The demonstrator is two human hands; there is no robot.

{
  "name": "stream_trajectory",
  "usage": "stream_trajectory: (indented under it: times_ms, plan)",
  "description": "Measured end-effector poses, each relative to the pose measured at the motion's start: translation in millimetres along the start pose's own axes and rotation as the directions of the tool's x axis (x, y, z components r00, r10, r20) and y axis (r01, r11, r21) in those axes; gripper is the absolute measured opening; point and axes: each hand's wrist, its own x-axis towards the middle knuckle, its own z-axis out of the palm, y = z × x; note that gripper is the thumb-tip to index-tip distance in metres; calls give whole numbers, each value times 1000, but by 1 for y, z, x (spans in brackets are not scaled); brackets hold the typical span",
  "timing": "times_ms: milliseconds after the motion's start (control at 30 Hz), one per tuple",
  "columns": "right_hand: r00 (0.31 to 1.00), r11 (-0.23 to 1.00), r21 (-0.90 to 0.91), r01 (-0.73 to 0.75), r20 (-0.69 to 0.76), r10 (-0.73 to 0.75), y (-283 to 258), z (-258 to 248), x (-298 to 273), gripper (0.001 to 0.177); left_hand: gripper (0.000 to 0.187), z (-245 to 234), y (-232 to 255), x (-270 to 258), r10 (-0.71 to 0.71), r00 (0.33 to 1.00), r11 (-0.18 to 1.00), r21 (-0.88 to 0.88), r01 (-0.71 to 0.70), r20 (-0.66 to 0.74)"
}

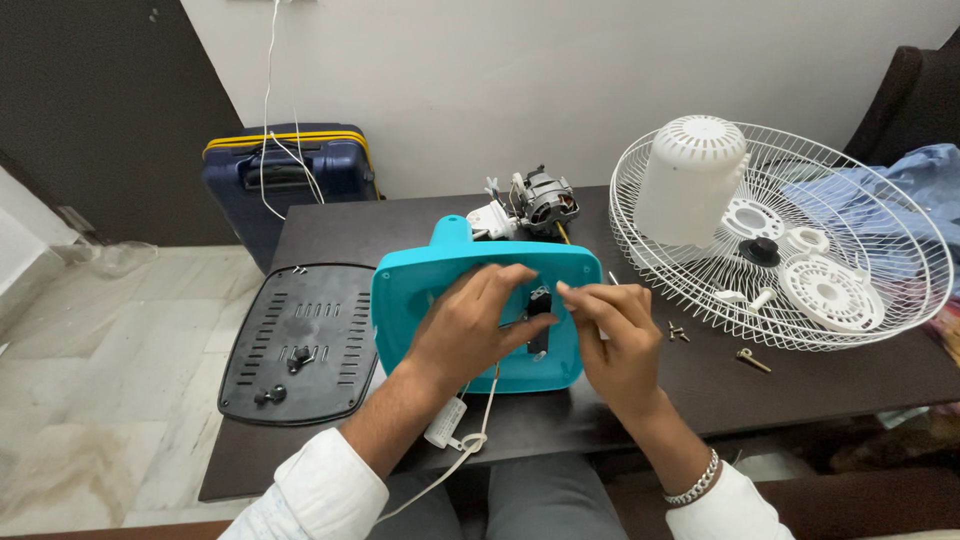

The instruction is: The person disassembles a teal LG pedestal fan on a dark table. They remove the front grille, unscrew the motor housing, detach the motor from the stand, and then remove the control switch from the base using a screwdriver.

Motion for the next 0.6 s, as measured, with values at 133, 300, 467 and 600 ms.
stream_trajectory:
  times_ms: [133,300,467,600]
  plan:
    - [998,1000,-5,19,-52,-19,3,8,-6,20,42,4,0,-3,-35,999,998,-42,36,32]
    - [998,999,40,21,-61,-19,5,10,-6,17,34,0,2,-3,5,1000,999,-52,-4,23]
    - [998,999,25,48,-49,-47,8,9,1,16,34,-5,4,6,49,999,999,13,-49,24]
    - [998,998,8,62,-13,-62,12,2,14,18,33,-10,-1,16,87,994,996,8,-88,65]
